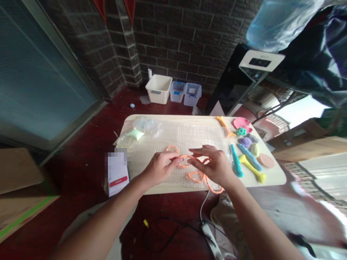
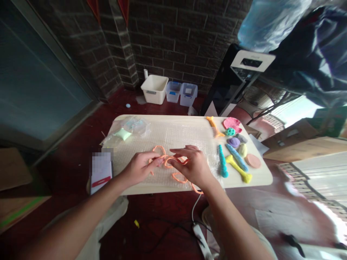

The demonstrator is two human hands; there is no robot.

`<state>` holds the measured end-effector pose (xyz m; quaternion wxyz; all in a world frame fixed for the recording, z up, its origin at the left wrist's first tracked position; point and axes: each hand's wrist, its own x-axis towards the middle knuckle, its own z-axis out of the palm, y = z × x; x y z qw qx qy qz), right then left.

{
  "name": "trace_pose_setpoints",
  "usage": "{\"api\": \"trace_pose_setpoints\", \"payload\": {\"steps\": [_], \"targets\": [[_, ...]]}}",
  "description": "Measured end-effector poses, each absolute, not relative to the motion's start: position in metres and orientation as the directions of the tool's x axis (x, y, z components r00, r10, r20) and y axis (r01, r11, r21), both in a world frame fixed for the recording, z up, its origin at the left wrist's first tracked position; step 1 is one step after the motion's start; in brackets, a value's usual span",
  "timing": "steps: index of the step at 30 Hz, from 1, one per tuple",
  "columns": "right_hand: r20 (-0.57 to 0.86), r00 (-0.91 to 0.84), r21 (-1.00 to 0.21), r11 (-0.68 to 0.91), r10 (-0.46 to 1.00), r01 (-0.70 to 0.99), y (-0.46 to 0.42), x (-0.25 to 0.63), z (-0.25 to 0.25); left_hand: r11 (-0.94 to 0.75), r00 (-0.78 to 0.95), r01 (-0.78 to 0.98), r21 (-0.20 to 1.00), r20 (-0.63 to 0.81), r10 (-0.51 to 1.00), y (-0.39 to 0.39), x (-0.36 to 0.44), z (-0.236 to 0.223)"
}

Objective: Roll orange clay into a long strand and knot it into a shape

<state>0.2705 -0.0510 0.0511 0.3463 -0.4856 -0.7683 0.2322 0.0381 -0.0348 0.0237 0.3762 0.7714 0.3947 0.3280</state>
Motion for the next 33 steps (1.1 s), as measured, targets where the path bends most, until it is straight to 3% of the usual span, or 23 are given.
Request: {"api": "trace_pose_setpoints", "payload": {"steps": [3,6,13,21,27,33], "targets": [[0.240,-0.333,-0.769,0.388,0.912,0.508,-0.055,0.268,0.053,-0.465,0.512,0.380,0.800,0.236,0.826,-0.037,0.043,0.032],[0.261,-0.349,-0.789,0.407,0.900,0.459,-0.054,0.268,0.053,-0.477,0.532,0.413,0.776,0.220,0.818,-0.037,0.046,0.040],[0.265,-0.313,-0.854,0.372,0.912,0.362,-0.048,0.270,0.045,-0.278,0.473,0.407,0.870,0.060,0.879,-0.032,0.043,0.053],[0.188,-0.250,-0.960,0.232,0.950,0.159,-0.042,0.265,0.033,-0.257,0.369,0.495,0.830,0.067,0.927,-0.020,0.042,0.051],[0.107,-0.065,-0.993,0.103,0.992,-0.061,-0.031,0.283,0.032,-0.290,0.292,0.670,0.683,0.117,0.949,-0.010,0.018,0.019],[0.023,0.046,-0.961,0.035,0.999,-0.273,-0.035,0.298,0.046,-0.514,0.521,0.731,0.450,0.119,0.845,0.004,0.033,-0.004]]}}
